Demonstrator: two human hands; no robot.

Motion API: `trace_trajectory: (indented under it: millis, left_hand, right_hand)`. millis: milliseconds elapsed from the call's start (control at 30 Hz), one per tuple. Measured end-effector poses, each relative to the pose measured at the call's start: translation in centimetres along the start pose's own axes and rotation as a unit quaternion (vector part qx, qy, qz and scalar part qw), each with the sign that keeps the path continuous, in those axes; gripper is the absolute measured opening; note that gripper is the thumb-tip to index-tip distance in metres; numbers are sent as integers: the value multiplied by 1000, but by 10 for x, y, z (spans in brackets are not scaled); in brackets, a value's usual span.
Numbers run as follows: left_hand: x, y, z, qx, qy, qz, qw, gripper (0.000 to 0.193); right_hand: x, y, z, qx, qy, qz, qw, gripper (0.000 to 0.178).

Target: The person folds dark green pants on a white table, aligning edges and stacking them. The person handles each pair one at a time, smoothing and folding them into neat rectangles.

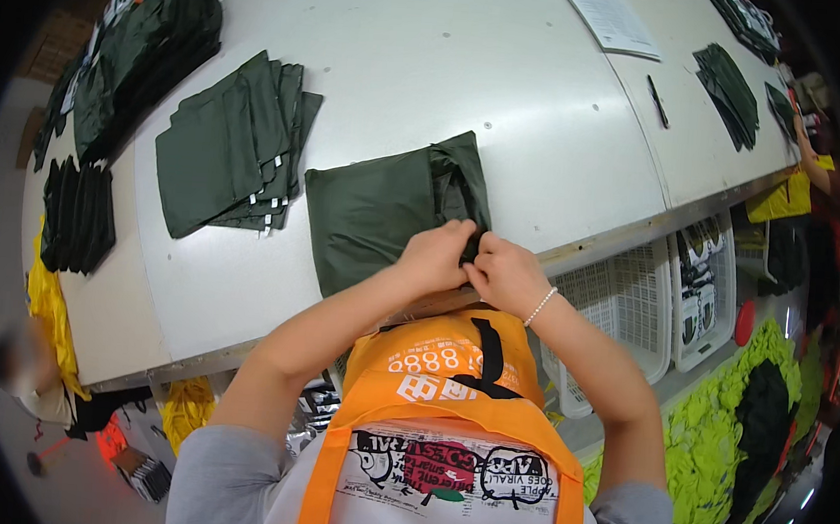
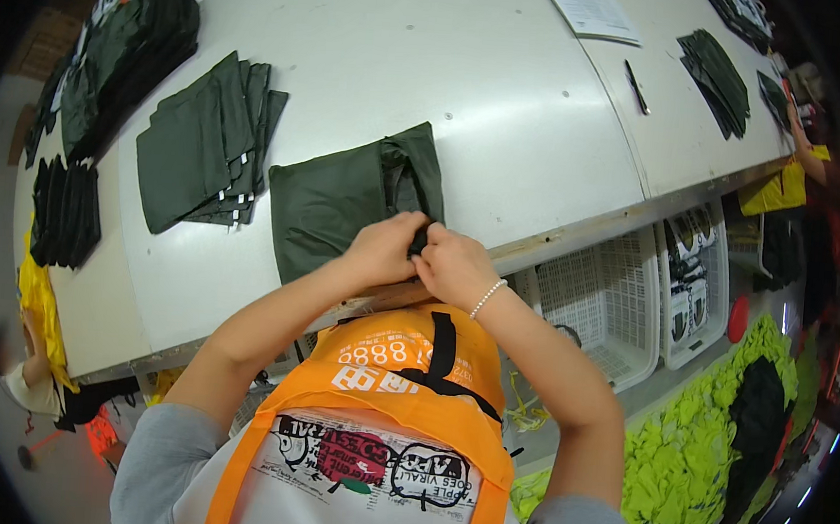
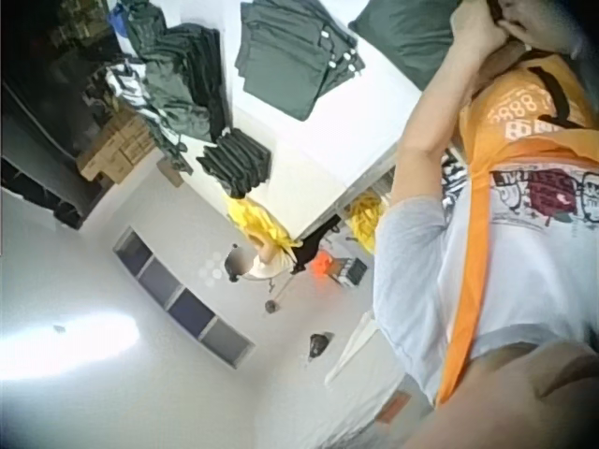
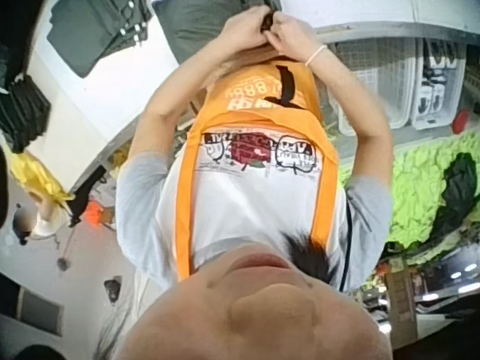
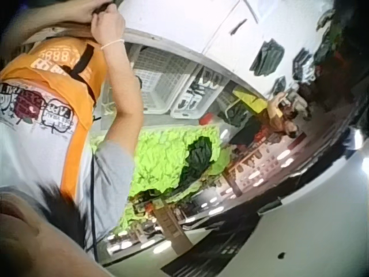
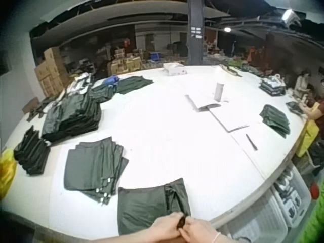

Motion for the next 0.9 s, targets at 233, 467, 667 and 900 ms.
trace_trajectory:
  millis: [233, 467, 667, 900]
  left_hand:
    - [73, -1, 16, -70, 133, -191, 970, 53]
    - [54, 33, 33, -28, 267, -157, 951, 55]
    - [46, 72, 65, 117, 247, 31, 961, 50]
    - [56, 11, 7, -83, 126, -72, 986, 59]
  right_hand:
    - [44, 26, -17, -84, -28, -286, 954, 35]
    - [33, 92, -58, -187, -91, -124, 970, 12]
    - [34, 99, -35, -85, -72, -110, 988, 17]
    - [15, 29, -56, -244, 41, -30, 968, 37]
Point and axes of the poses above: each hand's wrist, its own y-axis towards the middle knuckle, its own x-axis out of the back of the hand, z = x × y, the point moved 9 cm from there along y, towards the middle knuckle, and after that the axes turned 12 degrees about z, right-handed, at the moved point
